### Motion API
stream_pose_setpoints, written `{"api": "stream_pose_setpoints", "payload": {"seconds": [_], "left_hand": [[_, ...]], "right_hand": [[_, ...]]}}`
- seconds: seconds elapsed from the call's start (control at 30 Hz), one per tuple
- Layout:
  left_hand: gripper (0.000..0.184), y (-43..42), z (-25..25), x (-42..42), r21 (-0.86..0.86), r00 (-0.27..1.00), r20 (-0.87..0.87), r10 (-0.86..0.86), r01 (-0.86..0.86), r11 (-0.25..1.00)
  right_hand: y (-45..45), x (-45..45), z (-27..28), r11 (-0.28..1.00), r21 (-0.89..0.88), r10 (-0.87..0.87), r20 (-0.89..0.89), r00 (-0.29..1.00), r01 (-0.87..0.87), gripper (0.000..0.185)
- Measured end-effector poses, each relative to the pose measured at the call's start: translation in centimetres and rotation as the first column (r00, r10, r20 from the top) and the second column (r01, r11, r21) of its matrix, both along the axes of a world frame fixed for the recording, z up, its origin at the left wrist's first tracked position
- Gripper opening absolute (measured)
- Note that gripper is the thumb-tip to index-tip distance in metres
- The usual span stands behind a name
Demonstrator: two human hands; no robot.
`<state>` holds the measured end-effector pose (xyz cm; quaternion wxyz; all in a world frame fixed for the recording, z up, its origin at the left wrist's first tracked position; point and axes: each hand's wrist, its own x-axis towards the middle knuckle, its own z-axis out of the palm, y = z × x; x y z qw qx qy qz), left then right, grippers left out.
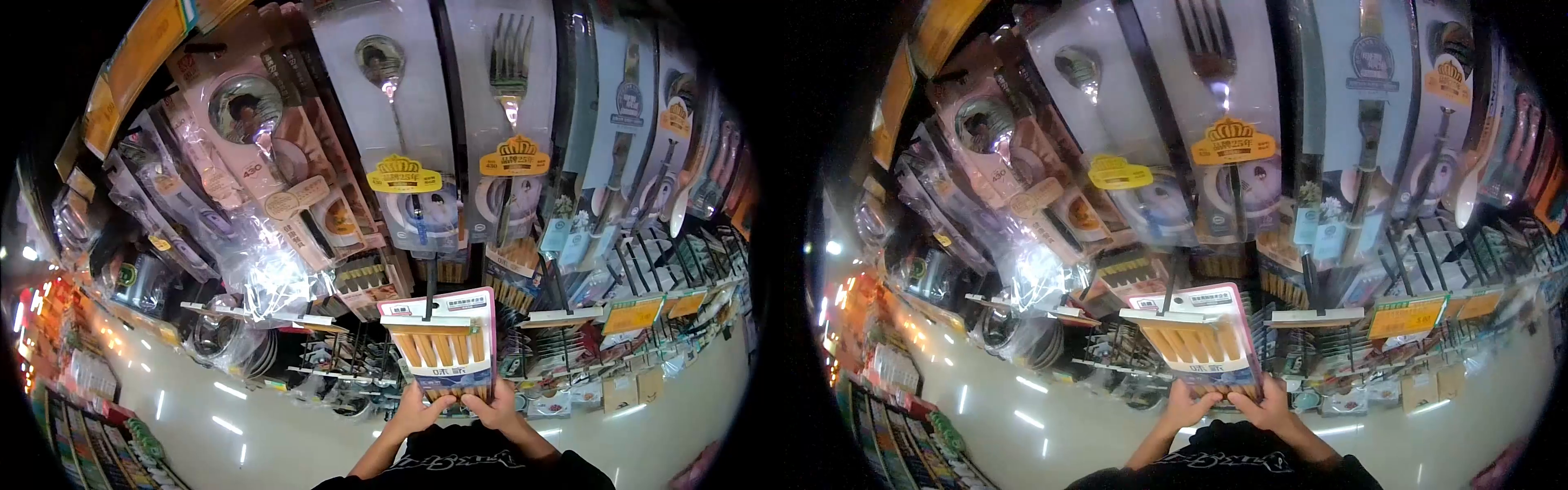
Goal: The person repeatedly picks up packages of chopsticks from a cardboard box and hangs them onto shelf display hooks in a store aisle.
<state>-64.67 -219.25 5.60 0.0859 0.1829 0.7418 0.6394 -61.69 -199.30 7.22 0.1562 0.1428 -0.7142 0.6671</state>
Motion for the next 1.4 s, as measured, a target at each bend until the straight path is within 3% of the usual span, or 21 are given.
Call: {"api": "stream_pose_setpoints", "payload": {"seconds": [0.07,0.1,0.23,0.33,0.37,0.47,0.5,0.57,0.63,0.73,0.77,0.8,0.83,0.9,1.0,1.07,1.13,1.17,1.23,1.33,1.4], "left_hand": [[0.041,-0.2,0.4,0.0,0.018,1.000,-0.015,0.003,-0.003,1.000],[0.049,0.1,0.3,0.0,0.174,0.998,-0.064,-0.003,0.014,0.985],[0.060,0.2,1.3,-0.8,0.200,0.987,-0.159,0.000,0.032,0.979],[0.056,0.4,2.2,-2.2,0.285,0.999,-0.009,0.033,-0.029,0.958],[0.049,0.5,1.4,-2.9,0.213,0.993,0.069,0.094,-0.107,0.971],[0.041,1.5,4.1,-5.7,0.322,0.970,0.019,0.243,-0.236,0.917],[0.043,1.3,4.4,-6.8,0.272,0.954,-0.064,0.293,-0.266,0.925],[0.048,1.3,4.2,-9.3,0.186,0.900,-0.242,0.363,-0.324,0.927],[0.045,1.3,4.6,-10.4,0.108,0.897,-0.256,0.360,-0.344,0.933],[0.047,1.8,3.2,-11.1,0.106,0.883,-0.238,0.404,-0.390,0.915],[0.050,2.2,2.8,-10.8,0.100,0.846,-0.322,0.425,-0.416,0.904],[0.053,2.6,2.5,-10.5,0.098,0.803,-0.406,0.436,-0.436,0.894],[0.058,2.9,2.4,-10.0,0.130,0.840,-0.322,0.437,-0.418,0.899],[0.061,4.2,2.6,-8.2,0.100,0.758,-0.405,0.512,-0.520,0.849],[0.055,8.3,2.9,-4.6,0.136,0.766,-0.366,0.529,-0.518,0.845],[0.043,12.4,2.5,-0.9,0.223,0.837,-0.310,0.452,-0.398,0.890],[0.035,17.4,0.5,3.7,0.425,0.926,-0.251,0.284,-0.158,0.891],[0.030,19.8,0.2,6.6,0.392,0.926,-0.345,0.151,-0.003,0.920],[0.030,24.9,-2.4,11.8,0.303,0.937,-0.291,-0.194,0.282,0.910],[0.029,33.0,-5.5,18.1,0.174,0.723,0.003,-0.690,0.680,0.713],[0.030,38.2,-5.8,21.4,0.053,0.525,0.123,-0.842,0.844,0.534]], "right_hand": [[-0.8,0.2,-0.7,0.992,-0.124,0.032,0.077,0.997,-0.023,0.036],[-1.2,0.3,-0.7,0.982,-0.187,0.053,0.114,0.992,-0.031,0.036],[-2.4,0.0,0.3,0.984,-0.178,-0.006,0.125,0.992,0.028,0.035],[-3.5,-1.3,-1.0,0.943,-0.273,-0.127,0.227,0.966,0.189,0.030],[-3.8,-2.0,-0.8,0.936,-0.273,-0.163,0.217,0.963,0.220,0.036],[-5.2,-4.2,1.3,0.878,-0.348,-0.280,0.184,0.942,0.329,0.049],[-5.3,-4.9,0.7,0.887,-0.326,-0.311,0.104,0.945,0.328,0.060],[-5.0,-4.9,0.7,0.912,-0.291,-0.244,0.182,0.953,0.289,0.064],[-4.8,-4.0,0.7,0.927,-0.236,-0.220,0.284,0.933,0.290,0.072],[-4.2,-1.9,0.7,0.928,-0.124,-0.315,0.243,0.918,0.351,0.068],[-3.7,-1.1,0.0,0.923,-0.145,-0.333,0.168,0.928,0.357,0.067],[-2.8,-0.2,-0.2,0.927,-0.156,-0.307,0.211,0.928,0.342,0.065],[-1.8,1.1,-0.4,0.928,-0.168,-0.285,0.256,0.924,0.333,0.064],[0.0,3.9,-0.8,0.911,-0.211,-0.275,0.329,0.903,0.354,0.053],[3.7,7.3,-2.8,0.881,-0.185,-0.372,0.295,0.880,0.434,0.044],[7.3,10.9,-2.3,0.906,-0.087,-0.353,0.382,0.854,0.413,0.038],[11.6,15.1,-1.4,0.919,0.117,-0.394,0.292,0.872,0.376,0.042],[13.8,17.6,-0.9,0.904,0.213,-0.421,0.295,0.858,0.370,0.043],[18.0,22.4,-0.6,0.851,0.395,-0.474,0.293,0.830,0.346,0.045],[23.4,29.7,-3.4,0.716,0.546,-0.627,0.229,0.745,0.435,0.044],[25.8,34.1,-3.6,0.671,0.470,-0.726,0.261,0.636,0.573,0.043]]}}
